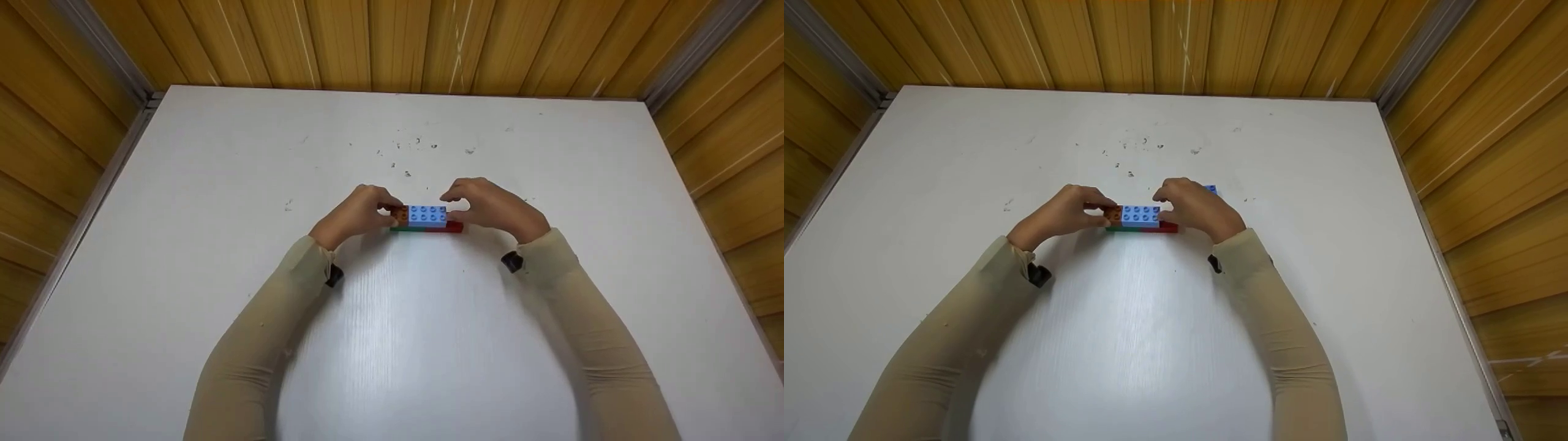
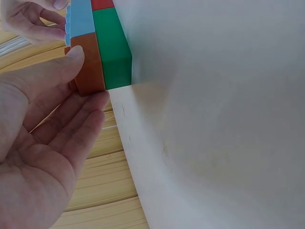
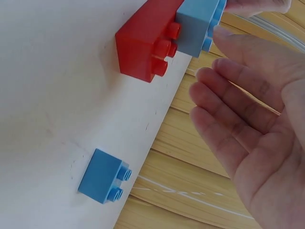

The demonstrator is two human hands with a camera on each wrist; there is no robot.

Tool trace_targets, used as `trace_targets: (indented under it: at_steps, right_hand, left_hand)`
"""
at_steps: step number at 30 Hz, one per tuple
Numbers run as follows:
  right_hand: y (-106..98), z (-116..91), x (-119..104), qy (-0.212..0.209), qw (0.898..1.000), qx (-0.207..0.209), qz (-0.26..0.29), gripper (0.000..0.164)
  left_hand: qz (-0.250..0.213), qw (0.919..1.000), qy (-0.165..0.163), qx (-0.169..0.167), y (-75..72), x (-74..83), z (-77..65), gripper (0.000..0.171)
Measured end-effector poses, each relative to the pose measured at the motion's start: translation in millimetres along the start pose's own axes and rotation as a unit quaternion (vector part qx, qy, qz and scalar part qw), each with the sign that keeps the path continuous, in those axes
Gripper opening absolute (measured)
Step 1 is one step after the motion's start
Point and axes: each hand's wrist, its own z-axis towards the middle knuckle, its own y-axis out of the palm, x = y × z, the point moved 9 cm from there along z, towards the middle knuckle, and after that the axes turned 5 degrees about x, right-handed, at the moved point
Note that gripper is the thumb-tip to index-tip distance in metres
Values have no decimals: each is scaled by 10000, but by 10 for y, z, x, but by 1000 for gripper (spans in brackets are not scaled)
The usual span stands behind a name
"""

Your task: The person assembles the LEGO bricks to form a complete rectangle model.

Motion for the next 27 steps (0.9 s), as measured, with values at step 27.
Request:
trace_targets:
  at_steps: [27]
  right_hand:
    - [-189,-86,496,493,9987,123,-93,41]
  left_hand:
    - [-2,10000,87,31,-3,13,-17,35]
